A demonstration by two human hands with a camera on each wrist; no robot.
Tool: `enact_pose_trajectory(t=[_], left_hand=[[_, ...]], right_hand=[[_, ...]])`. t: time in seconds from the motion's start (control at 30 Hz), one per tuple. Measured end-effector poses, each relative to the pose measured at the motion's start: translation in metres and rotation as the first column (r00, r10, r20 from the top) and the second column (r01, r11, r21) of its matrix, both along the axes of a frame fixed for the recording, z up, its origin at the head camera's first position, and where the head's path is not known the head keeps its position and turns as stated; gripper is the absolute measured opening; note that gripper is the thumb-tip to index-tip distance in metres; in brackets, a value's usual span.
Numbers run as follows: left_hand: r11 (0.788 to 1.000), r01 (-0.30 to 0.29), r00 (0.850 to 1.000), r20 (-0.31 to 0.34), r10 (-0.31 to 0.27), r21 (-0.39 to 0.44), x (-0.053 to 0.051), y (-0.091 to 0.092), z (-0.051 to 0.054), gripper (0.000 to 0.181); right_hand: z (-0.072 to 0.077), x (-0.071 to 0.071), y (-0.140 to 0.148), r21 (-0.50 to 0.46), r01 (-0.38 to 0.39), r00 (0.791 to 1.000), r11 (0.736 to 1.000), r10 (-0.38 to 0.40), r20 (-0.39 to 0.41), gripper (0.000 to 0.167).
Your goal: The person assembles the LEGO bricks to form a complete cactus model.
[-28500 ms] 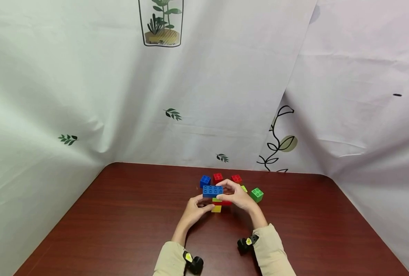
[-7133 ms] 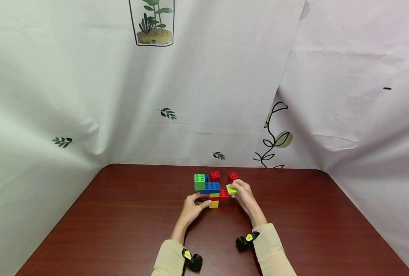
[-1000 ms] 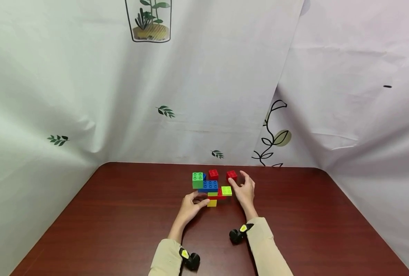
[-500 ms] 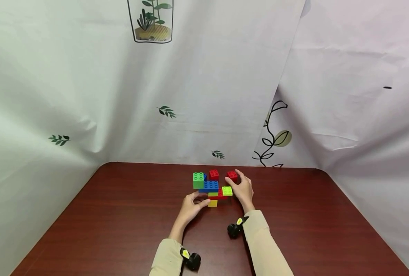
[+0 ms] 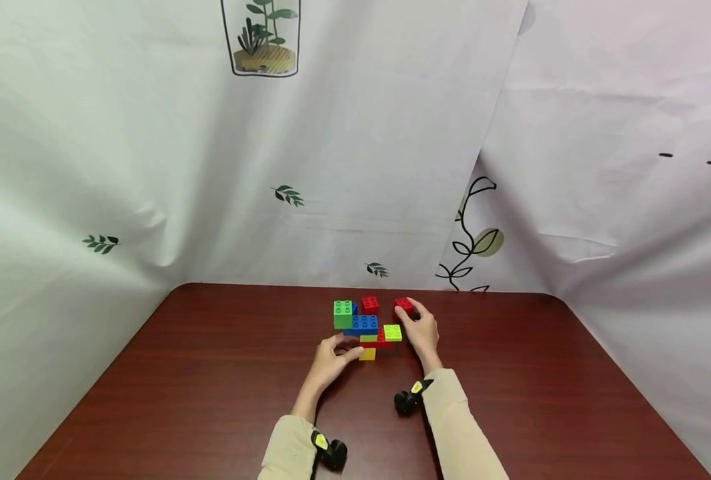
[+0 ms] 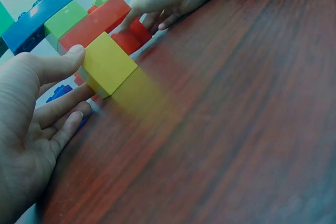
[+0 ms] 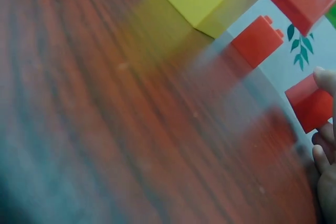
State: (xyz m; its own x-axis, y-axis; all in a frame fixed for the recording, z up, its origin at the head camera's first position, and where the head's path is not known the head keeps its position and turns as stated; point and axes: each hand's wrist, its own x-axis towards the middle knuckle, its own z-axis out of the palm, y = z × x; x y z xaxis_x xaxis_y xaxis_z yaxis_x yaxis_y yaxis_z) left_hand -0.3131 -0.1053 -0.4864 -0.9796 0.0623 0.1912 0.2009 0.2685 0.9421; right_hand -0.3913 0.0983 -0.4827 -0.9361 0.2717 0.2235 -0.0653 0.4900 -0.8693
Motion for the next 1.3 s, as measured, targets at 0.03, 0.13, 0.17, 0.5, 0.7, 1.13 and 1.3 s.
enact_pose_trajectory(t=[0.03, 0.13, 0.17, 0.5, 0.7, 1.13, 1.3], left_hand=[[1.0, -0.002, 1.0, 0.001, 0.002, -0.002, -0.001, 0.0, 0.001, 0.031], [1.0, -0.003, 1.0, 0.005, 0.003, -0.011, -0.001, -0.001, 0.002, 0.031], [1.0, 0.001, 1.0, 0.004, -0.001, -0.012, 0.0, -0.001, 0.003, 0.031], [1.0, 0.004, 1.0, 0.0, -0.004, -0.007, -0.001, 0.001, 0.001, 0.032], [1.0, -0.005, 1.0, 0.005, 0.005, -0.011, -0.001, 0.0, 0.003, 0.031], [1.0, -0.007, 1.0, 0.02, 0.007, -0.008, 0.001, -0.001, -0.001, 0.031], [1.0, 0.004, 1.0, 0.003, -0.004, -0.019, 0.0, -0.001, -0.001, 0.031]], right_hand=[[0.0, 0.0, 0.001, -0.027, -0.001, 1.0, 1.0, 0.001, -0.013, 0.047], [0.001, 0.002, 0.003, -0.132, -0.002, 0.999, 0.991, -0.005, -0.051, 0.044], [0.001, 0.003, 0.004, -0.171, -0.003, 0.998, 0.985, -0.008, -0.059, 0.043], [0.005, 0.017, 0.007, -0.417, -0.052, 0.997, 0.908, 0.02, -0.079, 0.039], [0.008, 0.022, 0.007, -0.547, -0.099, 0.995, 0.831, 0.075, -0.065, 0.038], [0.017, 0.031, 0.01, -0.747, -0.187, 0.971, 0.638, 0.235, -0.042, 0.029], [0.025, 0.033, 0.011, -0.706, -0.275, 0.938, 0.653, 0.344, -0.047, 0.044]])
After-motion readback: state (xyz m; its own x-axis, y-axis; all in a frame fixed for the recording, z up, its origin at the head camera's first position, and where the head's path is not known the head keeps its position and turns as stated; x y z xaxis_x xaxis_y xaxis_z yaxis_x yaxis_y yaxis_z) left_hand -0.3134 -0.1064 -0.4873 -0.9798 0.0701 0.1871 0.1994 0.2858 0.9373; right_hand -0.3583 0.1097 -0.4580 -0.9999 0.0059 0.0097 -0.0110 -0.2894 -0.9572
